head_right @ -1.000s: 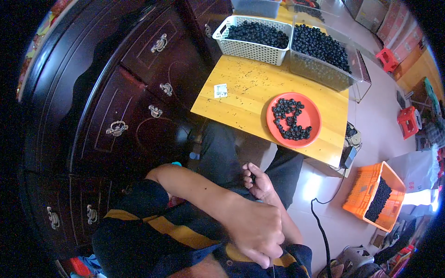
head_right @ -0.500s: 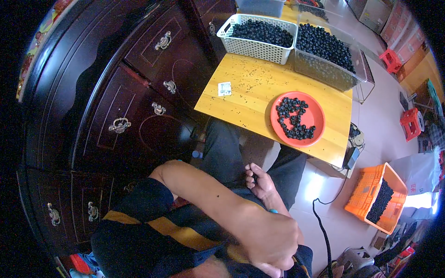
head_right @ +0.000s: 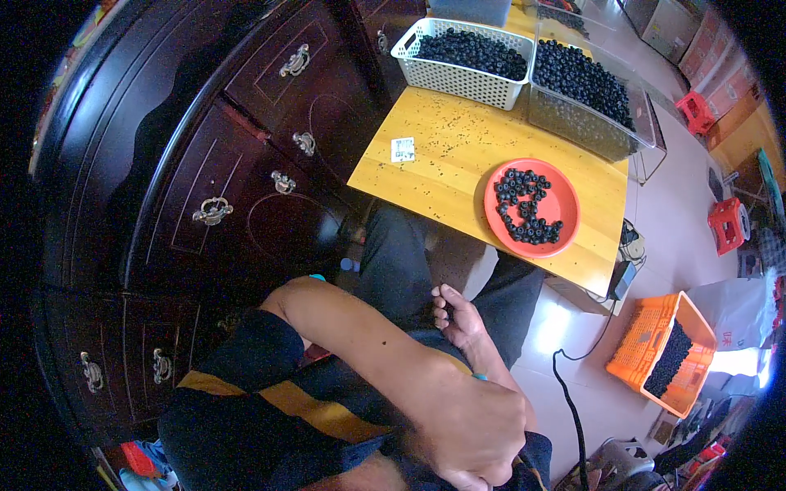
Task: The person sorts and cleans berries by hand and with a utility knife, placing them into bins.
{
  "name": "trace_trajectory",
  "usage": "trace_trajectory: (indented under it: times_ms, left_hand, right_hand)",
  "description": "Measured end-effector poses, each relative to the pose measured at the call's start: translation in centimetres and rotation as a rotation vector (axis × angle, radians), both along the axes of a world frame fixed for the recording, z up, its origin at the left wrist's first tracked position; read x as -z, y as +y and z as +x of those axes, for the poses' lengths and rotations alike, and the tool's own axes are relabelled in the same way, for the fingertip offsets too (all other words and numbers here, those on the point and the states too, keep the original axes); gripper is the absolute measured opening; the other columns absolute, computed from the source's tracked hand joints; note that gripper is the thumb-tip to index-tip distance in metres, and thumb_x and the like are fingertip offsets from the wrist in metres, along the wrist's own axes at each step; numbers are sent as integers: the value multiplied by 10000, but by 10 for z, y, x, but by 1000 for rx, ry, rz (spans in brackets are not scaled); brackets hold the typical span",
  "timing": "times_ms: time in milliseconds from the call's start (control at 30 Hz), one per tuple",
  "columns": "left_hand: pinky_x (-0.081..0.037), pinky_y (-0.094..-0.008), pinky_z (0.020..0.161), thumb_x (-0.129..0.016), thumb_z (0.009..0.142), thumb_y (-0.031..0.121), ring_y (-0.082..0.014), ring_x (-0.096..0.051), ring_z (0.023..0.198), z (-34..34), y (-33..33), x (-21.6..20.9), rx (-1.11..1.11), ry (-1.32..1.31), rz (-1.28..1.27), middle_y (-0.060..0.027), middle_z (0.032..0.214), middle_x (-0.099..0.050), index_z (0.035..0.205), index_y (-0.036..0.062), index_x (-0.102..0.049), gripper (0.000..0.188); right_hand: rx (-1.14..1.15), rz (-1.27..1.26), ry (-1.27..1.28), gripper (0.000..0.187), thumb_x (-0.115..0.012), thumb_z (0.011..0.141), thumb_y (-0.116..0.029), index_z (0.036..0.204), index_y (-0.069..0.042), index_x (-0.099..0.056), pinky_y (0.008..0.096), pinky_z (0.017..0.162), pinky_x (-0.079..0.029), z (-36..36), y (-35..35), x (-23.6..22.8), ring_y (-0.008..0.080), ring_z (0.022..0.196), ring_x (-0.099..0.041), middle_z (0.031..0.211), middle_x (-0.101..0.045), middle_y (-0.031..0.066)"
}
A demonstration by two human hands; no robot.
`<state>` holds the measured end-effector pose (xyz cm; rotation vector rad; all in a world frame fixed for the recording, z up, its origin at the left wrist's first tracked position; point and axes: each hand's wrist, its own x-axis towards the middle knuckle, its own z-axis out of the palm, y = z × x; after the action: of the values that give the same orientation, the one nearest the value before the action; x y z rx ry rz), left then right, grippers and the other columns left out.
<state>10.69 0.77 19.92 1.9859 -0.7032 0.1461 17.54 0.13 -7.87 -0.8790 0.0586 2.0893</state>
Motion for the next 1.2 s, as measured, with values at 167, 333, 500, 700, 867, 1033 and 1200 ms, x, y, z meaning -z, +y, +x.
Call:
trace_trajectory:
  times_ms: [167, 333, 500, 700, 867, 1033, 1200]
  left_hand:
    - [-508, -500, 611, -586, 897, 516, -365, -673, 656, 6, -10, 17, -107, 7, 75, -167, 652, -663, 695, 81, -707, 494]
    - [-533, -467, 655, -615, 866, 438, -369, -682, 727, -11, 14, 36, -66, 127, -102, -164, 777, -709, 808, 63, -734, 399]
    - [-553, -405, 677, -807, 798, 329, -298, -710, 750, -67, 51, 108, -610, 416, -63, -115, 817, -712, 978, 80, -686, 330]
    - [-564, -438, 656, -750, 837, 219, -357, -708, 739, -96, 76, 187, -1307, 444, 90, -150, 817, -713, 1074, 86, -695, 278]
    - [-559, -467, 699, -687, 837, 177, -352, -702, 812, -92, 74, 186, -1231, 482, 220, -122, 867, -716, 1036, 120, -692, 206]
    - [-571, -474, 740, -735, 807, 184, -346, -706, 876, -88, 70, 191, -1120, 448, 302, -134, 1019, -722, 1056, 91, -705, 268]
    - [-567, -476, 720, -735, 813, 192, -357, -706, 842, -88, 69, 206, -1195, 526, 313, -144, 973, -723, 1062, 100, -707, 267]
  right_hand:
    - [-5, -8, 13, 243, -554, 1036, -337, 1019, -98, -594, 215, 501, -344, 1, -1, 4, 73, 608, -438, 761, -507, -41]
    - [151, 5, 274, 323, -531, 1041, -376, 1080, -70, -626, 245, 569, -461, 7, -1, 11, 119, 670, -547, 816, -584, -11]
    - [263, 86, 381, 575, -420, 1053, -469, 1365, 3, -526, 456, 1024, -495, 15, 3, -16, 310, 1199, -604, 1298, -624, 169]
    - [226, 191, 445, 673, -321, 1053, -557, 1394, -11, -519, 479, 1097, -434, 8, 9, -18, 310, 1269, -560, 1368, -593, 168]
    - [174, 100, 442, 669, -328, 1050, -569, 1366, -22, -551, 467, 1067, -460, -1, 8, -19, 295, 1218, -598, 1313, -634, 148]
    - [167, 46, 321, 637, -337, 1060, -533, 1375, -19, -544, 462, 1042, -488, -4, 6, -26, 288, 1226, -595, 1312, -633, 151]
    - [161, 104, 388, 555, -377, 1065, -484, 1313, -26, -571, 478, 1032, -503, -2, 2, -2, 281, 1200, -607, 1305, -633, 133]
